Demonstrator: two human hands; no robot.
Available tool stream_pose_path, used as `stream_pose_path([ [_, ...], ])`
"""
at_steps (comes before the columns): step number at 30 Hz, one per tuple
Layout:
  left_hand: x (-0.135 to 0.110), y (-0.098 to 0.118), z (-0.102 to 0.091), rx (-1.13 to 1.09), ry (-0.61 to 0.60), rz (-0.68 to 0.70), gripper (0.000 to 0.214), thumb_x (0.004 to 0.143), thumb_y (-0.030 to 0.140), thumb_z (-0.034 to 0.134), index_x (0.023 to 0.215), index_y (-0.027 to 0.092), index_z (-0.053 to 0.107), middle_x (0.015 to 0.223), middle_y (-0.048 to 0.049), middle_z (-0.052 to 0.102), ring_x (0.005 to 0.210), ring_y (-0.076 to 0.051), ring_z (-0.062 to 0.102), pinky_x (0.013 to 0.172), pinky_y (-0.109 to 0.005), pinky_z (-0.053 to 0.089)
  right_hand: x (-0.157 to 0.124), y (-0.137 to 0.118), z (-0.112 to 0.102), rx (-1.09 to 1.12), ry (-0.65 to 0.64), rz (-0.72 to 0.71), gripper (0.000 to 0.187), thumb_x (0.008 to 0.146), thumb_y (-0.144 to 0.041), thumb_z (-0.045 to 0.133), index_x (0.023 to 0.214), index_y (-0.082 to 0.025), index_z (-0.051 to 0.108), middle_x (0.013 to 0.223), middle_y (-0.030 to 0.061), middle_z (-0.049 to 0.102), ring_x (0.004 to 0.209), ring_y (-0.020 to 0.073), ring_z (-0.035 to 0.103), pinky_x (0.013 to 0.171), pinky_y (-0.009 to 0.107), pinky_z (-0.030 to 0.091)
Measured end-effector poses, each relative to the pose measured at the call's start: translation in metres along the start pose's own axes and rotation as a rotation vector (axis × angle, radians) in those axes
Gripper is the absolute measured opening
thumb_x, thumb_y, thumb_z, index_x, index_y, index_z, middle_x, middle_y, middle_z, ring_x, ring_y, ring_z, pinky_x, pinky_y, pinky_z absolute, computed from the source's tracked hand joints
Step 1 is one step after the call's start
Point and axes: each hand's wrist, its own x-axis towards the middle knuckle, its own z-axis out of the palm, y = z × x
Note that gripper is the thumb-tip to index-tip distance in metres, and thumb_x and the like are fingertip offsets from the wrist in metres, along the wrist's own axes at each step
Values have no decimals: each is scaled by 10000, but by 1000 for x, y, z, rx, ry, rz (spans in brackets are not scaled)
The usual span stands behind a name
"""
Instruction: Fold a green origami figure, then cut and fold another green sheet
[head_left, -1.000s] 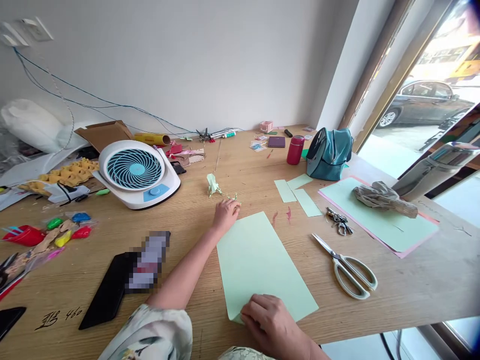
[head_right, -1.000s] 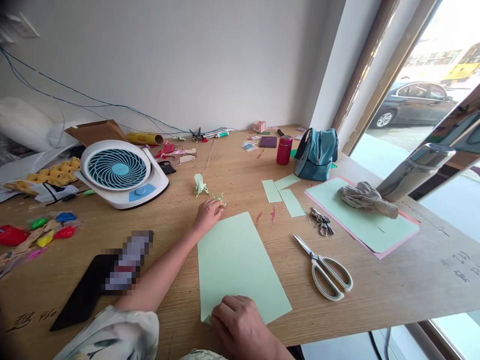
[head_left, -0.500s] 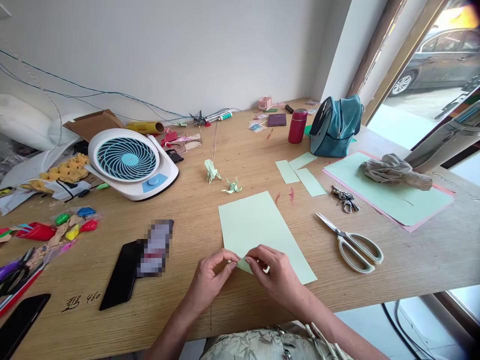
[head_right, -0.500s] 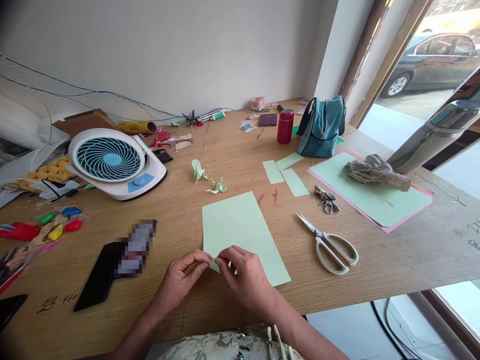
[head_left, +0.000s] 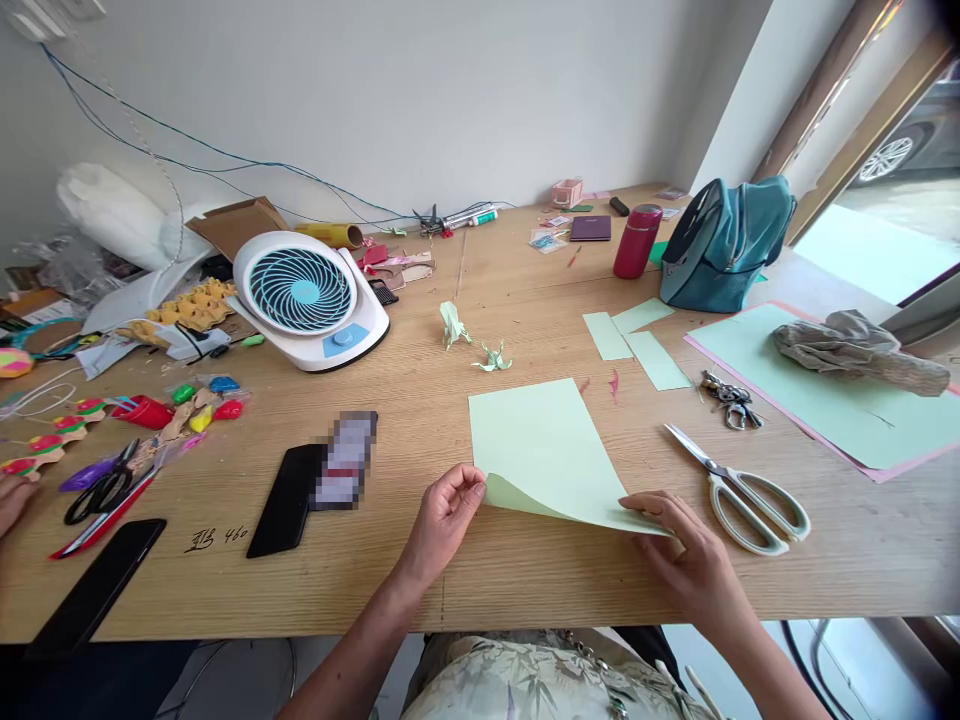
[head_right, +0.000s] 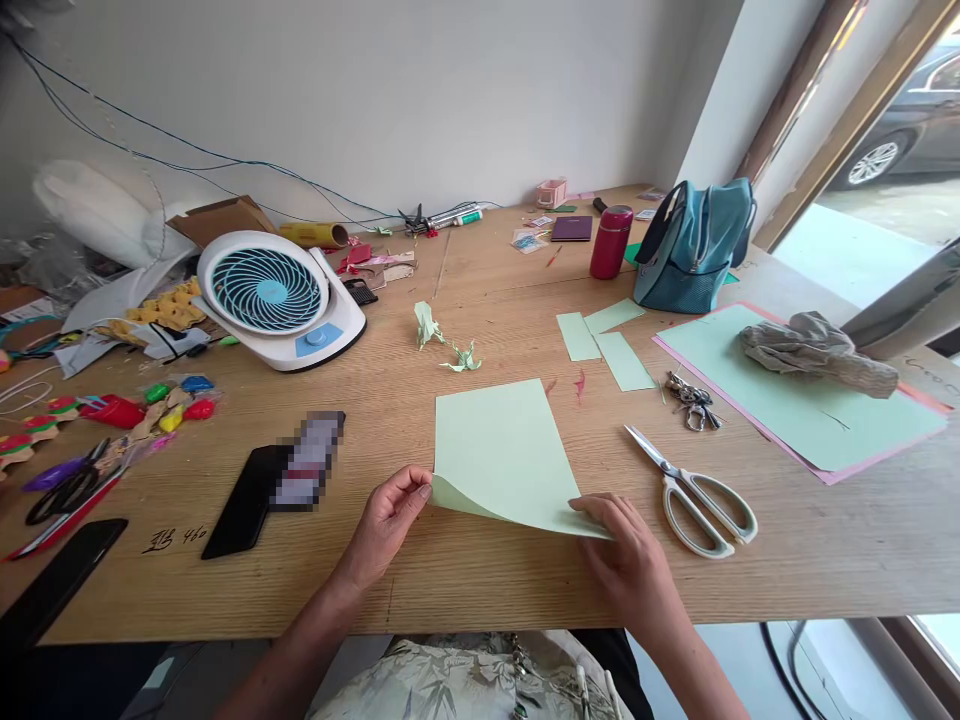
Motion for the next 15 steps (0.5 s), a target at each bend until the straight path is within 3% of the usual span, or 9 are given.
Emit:
stream_pose_path([
  [3,-6,1,-4,17,43,-38,267,880,446,521,808,190,547,756,-1,522,717,-142,472,688,-235,416,8,-3,-4,98,-6,25,105,936,-285,545,931,-254,646,1008,60,673,950,248,637,811,378,520],
  [7,-18,-3,-14,-37,39,-164,294,878,484,526,823,195,531,745,10,507,665,-127,461,623,-223,421,10,-14,-4,155,-93,96,212,938,-380,543,824,-232,642,872,62,659,852,236,618,745,343,512],
  [12,-21,-16,-35,16,-82,-222,304,887,502,530,869,199,534,757,10,549,647,-128,512,586,-226,444,3,-26,9,175,-183,284,409,944,-489,483,641,-223,412,579,-34,396,541,124,379,492,246,338],
  [15,-5,-9,-48,159,-3,-113,289,925,470,492,1015,204,559,940,-50,656,851,-176,638,747,-278,504,6,-31,19,174,-196,310,442,929,-516,486,638,-231,313,580,-54,286,535,107,291,479,238,270],
])
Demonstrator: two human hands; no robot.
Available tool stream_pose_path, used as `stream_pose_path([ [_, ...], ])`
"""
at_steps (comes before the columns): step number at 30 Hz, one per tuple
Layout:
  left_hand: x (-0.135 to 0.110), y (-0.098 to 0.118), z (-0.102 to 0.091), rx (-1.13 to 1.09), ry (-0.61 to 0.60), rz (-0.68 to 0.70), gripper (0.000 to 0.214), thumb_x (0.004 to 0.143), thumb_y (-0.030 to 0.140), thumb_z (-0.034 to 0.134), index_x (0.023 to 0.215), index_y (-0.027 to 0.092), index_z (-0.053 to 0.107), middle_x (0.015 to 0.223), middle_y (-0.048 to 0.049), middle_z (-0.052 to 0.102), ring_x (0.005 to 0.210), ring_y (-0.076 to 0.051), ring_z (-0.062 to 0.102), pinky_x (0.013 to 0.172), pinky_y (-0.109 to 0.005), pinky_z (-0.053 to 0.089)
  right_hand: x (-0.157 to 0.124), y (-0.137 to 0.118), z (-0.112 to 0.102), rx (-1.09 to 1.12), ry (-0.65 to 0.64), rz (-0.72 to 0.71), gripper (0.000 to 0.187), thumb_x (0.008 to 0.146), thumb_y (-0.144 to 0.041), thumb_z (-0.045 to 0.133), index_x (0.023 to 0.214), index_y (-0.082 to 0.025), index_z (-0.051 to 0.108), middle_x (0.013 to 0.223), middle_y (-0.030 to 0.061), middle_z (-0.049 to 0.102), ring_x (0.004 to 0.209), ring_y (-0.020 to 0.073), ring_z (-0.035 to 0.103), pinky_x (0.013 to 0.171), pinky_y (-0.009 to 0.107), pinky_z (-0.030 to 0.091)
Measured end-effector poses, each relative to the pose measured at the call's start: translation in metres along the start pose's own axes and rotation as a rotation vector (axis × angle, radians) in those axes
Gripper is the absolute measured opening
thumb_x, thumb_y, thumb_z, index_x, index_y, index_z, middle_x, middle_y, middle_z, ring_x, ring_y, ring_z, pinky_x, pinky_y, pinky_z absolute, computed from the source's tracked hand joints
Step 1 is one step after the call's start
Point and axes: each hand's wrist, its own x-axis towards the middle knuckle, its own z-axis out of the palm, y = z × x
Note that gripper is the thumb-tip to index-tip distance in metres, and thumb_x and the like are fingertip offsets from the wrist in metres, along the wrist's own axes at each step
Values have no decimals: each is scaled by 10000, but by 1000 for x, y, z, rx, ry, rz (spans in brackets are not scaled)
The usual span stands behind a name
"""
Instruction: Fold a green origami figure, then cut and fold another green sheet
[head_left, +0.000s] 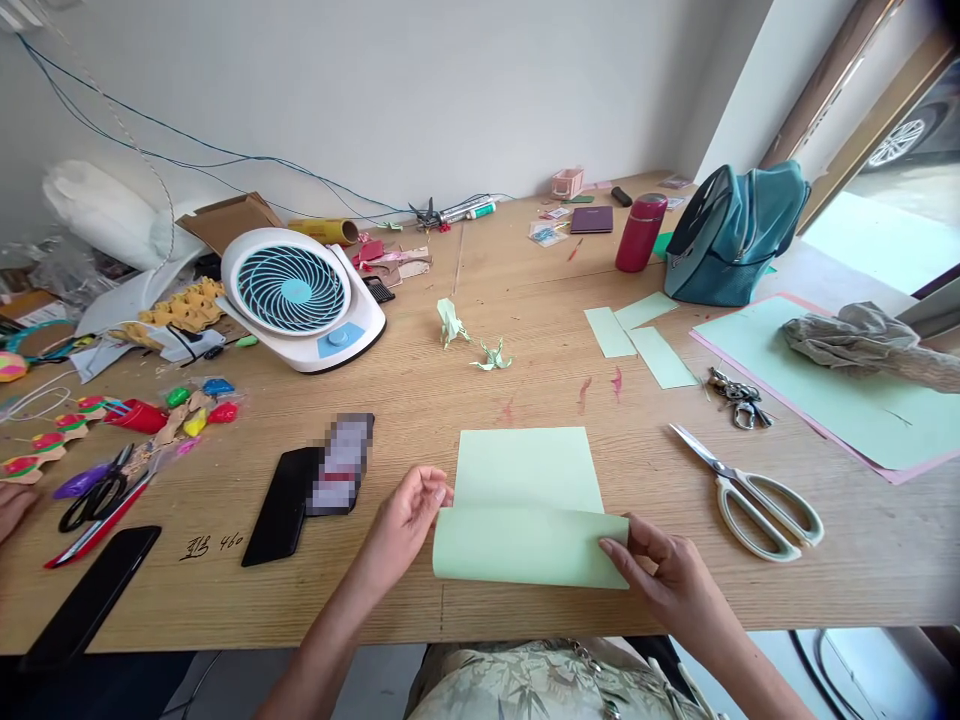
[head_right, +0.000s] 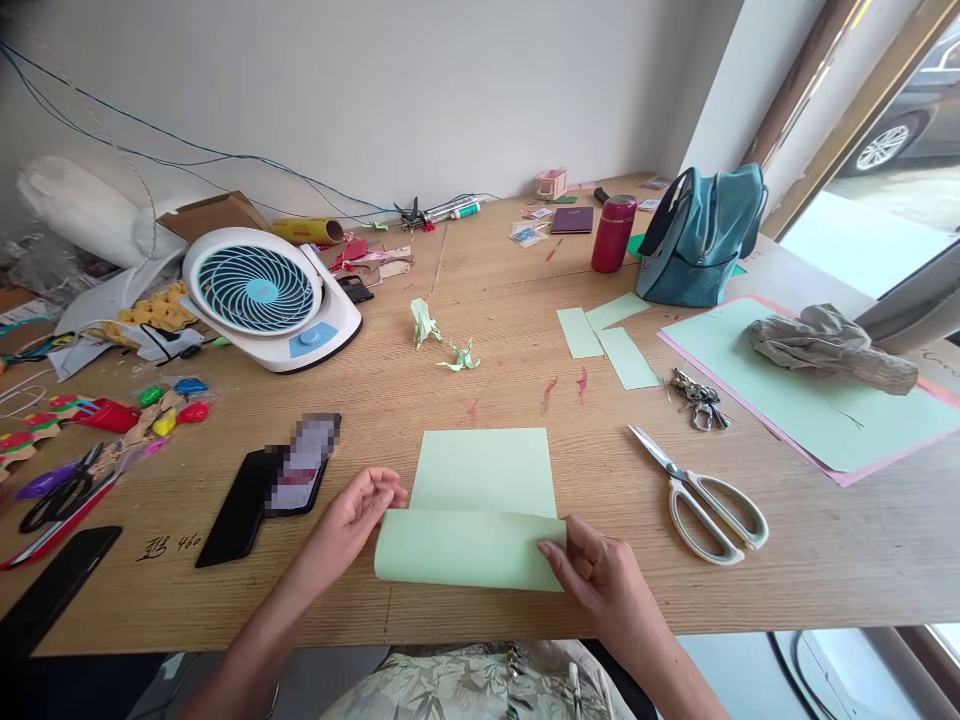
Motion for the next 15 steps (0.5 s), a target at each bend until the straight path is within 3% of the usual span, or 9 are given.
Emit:
stream_pose_path([
  [2,19,13,-6,125,16,103,274,940,444,488,1048,210,582,1023,-67,679,978,-196,649,856,-301,496,6,-2,4,-12,7,18,467,915,-534,490,636,-236,263,581,-61,230,528,101,239,468,238,225],
  [4,44,27,-6,246,-99,189,242,943,420,499,1015,222,618,1067,-57,686,1015,-197,642,886,-291,481,12,-4,7,-24,5,44,479,907,-552,478,635,-240,238,586,-63,192,526,100,208,460,240,190],
  [7,84,42,8,404,-281,221,219,936,374,519,1060,235,634,1119,-45,683,1019,-202,638,859,-289,478,21,-3,10,-30,5,83,472,905,-565,453,636,-240,242,597,-58,189,531,103,219,460,237,181],
  [9,106,45,23,530,-319,293,258,913,316,560,1148,222,609,1197,-64,640,1097,-213,601,937,-310,447,26,-1,10,-25,21,103,460,909,-554,452,637,-237,257,599,-54,208,536,103,236,464,235,192],
  [15,130,43,53,701,-392,316,276,705,240,784,926,206,622,1052,-52,565,1082,-264,525,905,-351,431,35,3,6,6,95,108,431,914,-507,480,637,-227,305,591,-55,237,537,98,256,466,235,204],
])
